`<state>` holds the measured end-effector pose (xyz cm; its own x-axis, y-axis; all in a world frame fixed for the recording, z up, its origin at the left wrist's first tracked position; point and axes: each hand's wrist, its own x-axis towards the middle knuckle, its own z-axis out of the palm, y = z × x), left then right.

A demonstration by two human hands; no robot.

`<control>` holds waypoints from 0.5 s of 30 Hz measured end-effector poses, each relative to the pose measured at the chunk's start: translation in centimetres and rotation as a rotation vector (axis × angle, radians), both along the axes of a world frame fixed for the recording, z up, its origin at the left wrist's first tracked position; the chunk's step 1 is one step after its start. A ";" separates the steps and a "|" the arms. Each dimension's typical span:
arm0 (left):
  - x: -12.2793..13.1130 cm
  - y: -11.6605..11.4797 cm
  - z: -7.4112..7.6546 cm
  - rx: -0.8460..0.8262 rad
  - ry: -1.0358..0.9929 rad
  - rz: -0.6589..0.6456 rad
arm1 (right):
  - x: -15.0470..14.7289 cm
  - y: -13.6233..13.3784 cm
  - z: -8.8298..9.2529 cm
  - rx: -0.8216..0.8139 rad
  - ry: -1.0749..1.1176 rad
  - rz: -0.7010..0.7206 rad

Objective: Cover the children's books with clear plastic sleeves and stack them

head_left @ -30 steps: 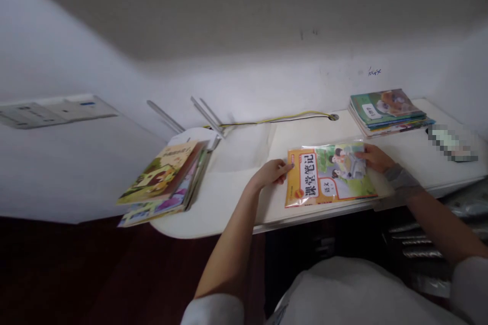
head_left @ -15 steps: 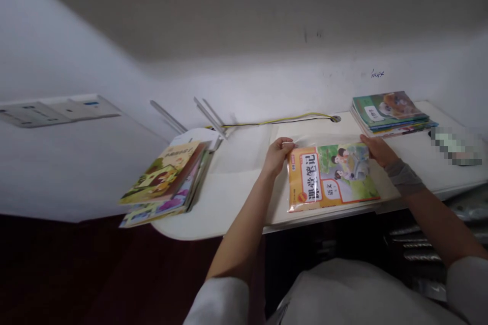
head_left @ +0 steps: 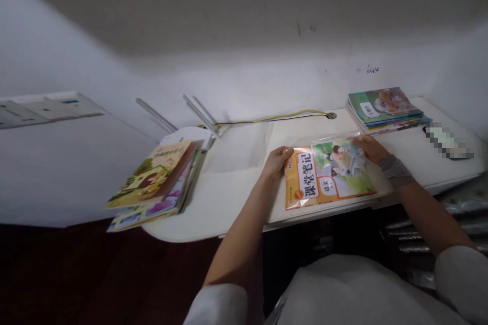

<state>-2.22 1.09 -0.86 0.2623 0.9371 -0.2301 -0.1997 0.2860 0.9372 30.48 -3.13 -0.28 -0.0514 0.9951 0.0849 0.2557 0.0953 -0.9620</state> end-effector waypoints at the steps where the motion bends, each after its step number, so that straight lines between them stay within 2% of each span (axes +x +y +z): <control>1: 0.0 0.0 -0.1 0.013 -0.016 0.015 | 0.3 -0.3 0.0 -0.025 0.034 0.031; 4: 0.0 -0.1 -0.2 0.042 -0.075 0.034 | 0.7 -0.9 1.1 -0.004 0.142 0.096; 8: -0.1 0.0 -0.3 0.063 -0.100 0.042 | 0.9 -0.4 4.6 0.021 0.222 0.245; 11: -0.2 -0.1 -0.1 0.070 -0.083 0.046 | 1.1 0.6 7.4 -0.008 0.118 0.424; 13: -0.3 -0.3 0.2 0.073 -0.073 0.038 | 1.3 1.3 8.7 -0.057 -0.015 0.542; 15: -0.3 -0.4 0.5 0.084 -0.063 0.021 | 1.5 1.9 9.8 -0.131 -0.181 0.601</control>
<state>-2.56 0.69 -0.34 0.2537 0.9579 -0.1345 -0.2641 0.2024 0.9430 31.96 -1.22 9.49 -0.6059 0.7894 -0.0980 0.3539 0.1572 -0.9220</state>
